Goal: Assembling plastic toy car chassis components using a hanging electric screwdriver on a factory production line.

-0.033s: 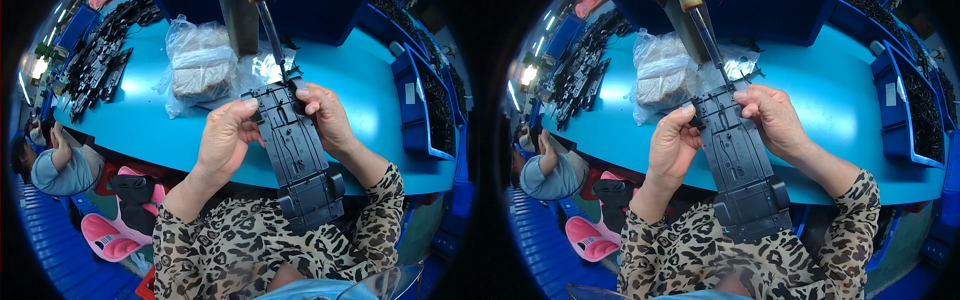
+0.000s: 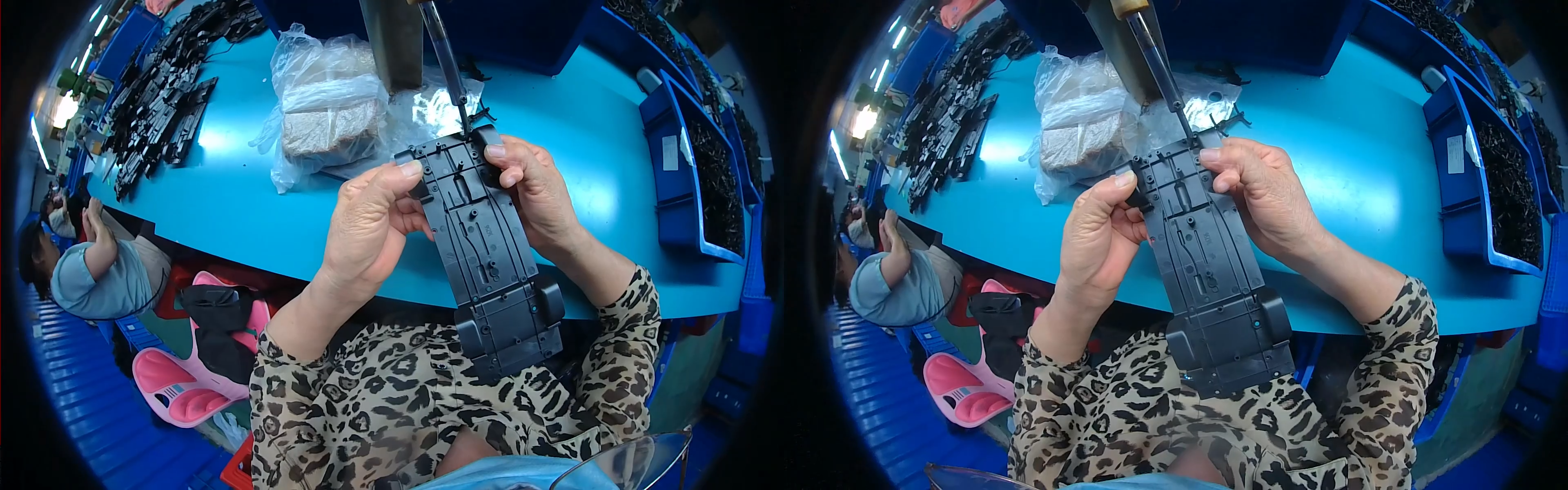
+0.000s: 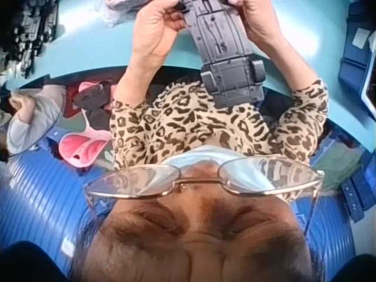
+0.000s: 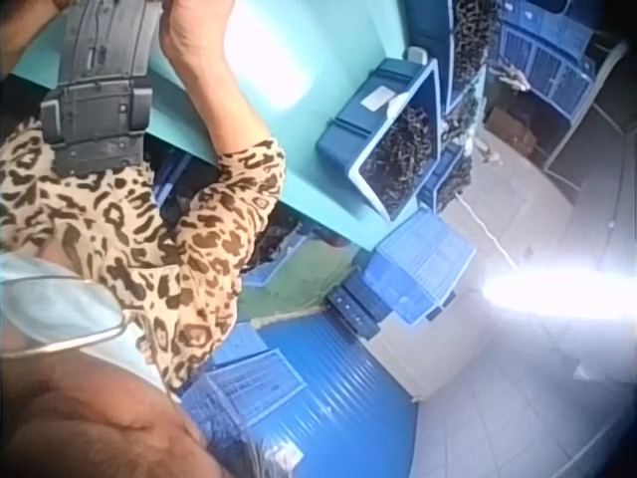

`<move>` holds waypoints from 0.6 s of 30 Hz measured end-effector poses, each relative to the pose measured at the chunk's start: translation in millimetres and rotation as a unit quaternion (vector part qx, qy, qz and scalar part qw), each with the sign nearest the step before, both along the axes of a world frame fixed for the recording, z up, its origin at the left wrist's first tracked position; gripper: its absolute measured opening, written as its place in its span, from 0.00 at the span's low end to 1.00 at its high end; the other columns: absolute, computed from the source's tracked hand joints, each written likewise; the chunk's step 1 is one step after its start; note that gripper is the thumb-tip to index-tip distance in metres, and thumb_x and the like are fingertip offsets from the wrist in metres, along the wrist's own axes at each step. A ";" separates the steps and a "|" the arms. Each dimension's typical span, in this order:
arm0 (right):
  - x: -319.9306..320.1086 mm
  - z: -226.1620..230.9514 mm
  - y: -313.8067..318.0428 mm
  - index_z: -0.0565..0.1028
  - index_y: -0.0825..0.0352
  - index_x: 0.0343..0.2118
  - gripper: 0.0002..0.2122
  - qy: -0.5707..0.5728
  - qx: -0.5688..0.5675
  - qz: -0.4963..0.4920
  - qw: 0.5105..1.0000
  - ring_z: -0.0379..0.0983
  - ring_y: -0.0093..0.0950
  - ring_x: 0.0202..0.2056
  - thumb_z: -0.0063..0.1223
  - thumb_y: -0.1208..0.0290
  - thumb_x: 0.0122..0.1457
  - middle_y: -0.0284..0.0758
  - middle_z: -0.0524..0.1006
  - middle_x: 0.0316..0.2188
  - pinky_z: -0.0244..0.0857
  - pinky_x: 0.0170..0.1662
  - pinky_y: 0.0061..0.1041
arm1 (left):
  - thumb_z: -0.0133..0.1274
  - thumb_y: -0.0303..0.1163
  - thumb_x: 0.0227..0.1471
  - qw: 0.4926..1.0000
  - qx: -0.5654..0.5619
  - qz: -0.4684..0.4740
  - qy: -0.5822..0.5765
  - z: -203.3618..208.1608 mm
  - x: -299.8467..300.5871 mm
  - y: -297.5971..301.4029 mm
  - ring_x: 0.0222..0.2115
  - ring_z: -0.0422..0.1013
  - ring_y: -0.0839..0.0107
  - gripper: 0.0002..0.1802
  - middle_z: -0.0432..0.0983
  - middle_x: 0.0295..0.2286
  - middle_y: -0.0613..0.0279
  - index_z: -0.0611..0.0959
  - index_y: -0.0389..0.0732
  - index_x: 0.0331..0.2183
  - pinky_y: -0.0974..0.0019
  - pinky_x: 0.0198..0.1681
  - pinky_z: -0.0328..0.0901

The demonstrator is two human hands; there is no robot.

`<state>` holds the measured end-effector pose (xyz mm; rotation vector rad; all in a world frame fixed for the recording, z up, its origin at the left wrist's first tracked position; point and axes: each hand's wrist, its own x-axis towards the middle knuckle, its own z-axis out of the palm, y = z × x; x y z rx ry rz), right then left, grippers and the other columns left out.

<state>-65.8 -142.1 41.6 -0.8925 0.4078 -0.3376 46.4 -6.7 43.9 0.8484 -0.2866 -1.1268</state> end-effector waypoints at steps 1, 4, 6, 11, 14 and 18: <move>-0.4 0.5 0.2 0.65 0.63 0.16 0.09 -0.001 0.000 0.001 1.000 0.62 0.09 0.17 0.50 0.71 0.47 0.23 0.66 0.14 0.59 0.22 0.06 | 0.45 0.32 0.47 1.000 0.000 0.001 -0.001 1.2 -1.0 0.3 0.19 0.69 0.73 0.12 0.72 0.22 0.57 0.73 0.31 0.27 0.73 0.19 0.64; -1.5 1.3 0.7 0.65 0.63 0.16 0.08 0.002 -0.004 0.004 1.000 0.62 0.09 0.17 0.50 0.71 0.47 0.23 0.65 0.14 0.59 0.22 0.06 | 0.45 0.32 0.47 1.000 0.000 0.012 -0.001 2.6 -2.4 1.1 0.19 0.69 0.73 0.12 0.72 0.22 0.57 0.73 0.31 0.27 0.73 0.19 0.65; -1.2 1.8 1.0 0.66 0.64 0.17 0.08 0.005 -0.002 -0.001 1.000 0.62 0.10 0.17 0.50 0.71 0.48 0.24 0.66 0.15 0.60 0.22 0.07 | 0.45 0.32 0.47 1.000 -0.001 0.006 -0.006 1.6 -1.2 1.1 0.19 0.69 0.73 0.12 0.72 0.22 0.57 0.73 0.31 0.27 0.74 0.19 0.65; -2.1 3.9 2.5 0.67 0.65 0.18 0.07 0.004 -0.006 -0.001 1.000 0.63 0.10 0.17 0.49 0.71 0.48 0.24 0.67 0.16 0.61 0.22 0.07 | 0.45 0.32 0.46 1.000 0.001 0.001 -0.007 1.6 -0.7 1.0 0.19 0.69 0.73 0.12 0.72 0.22 0.57 0.73 0.31 0.26 0.74 0.19 0.65; -2.1 1.6 3.1 0.67 0.65 0.19 0.06 0.005 -0.007 -0.005 1.000 0.64 0.10 0.17 0.49 0.71 0.48 0.25 0.68 0.16 0.61 0.22 0.07 | 0.45 0.32 0.46 1.000 0.001 0.002 -0.007 1.4 -0.7 1.0 0.19 0.69 0.73 0.12 0.72 0.22 0.57 0.73 0.31 0.26 0.74 0.19 0.64; -2.3 1.8 3.6 0.67 0.65 0.19 0.06 0.008 0.001 -0.011 1.000 0.64 0.10 0.17 0.49 0.71 0.48 0.25 0.68 0.16 0.62 0.22 0.07 | 0.46 0.32 0.46 1.000 0.001 0.001 -0.007 1.9 -0.9 0.9 0.19 0.69 0.73 0.11 0.72 0.22 0.58 0.73 0.32 0.26 0.74 0.19 0.64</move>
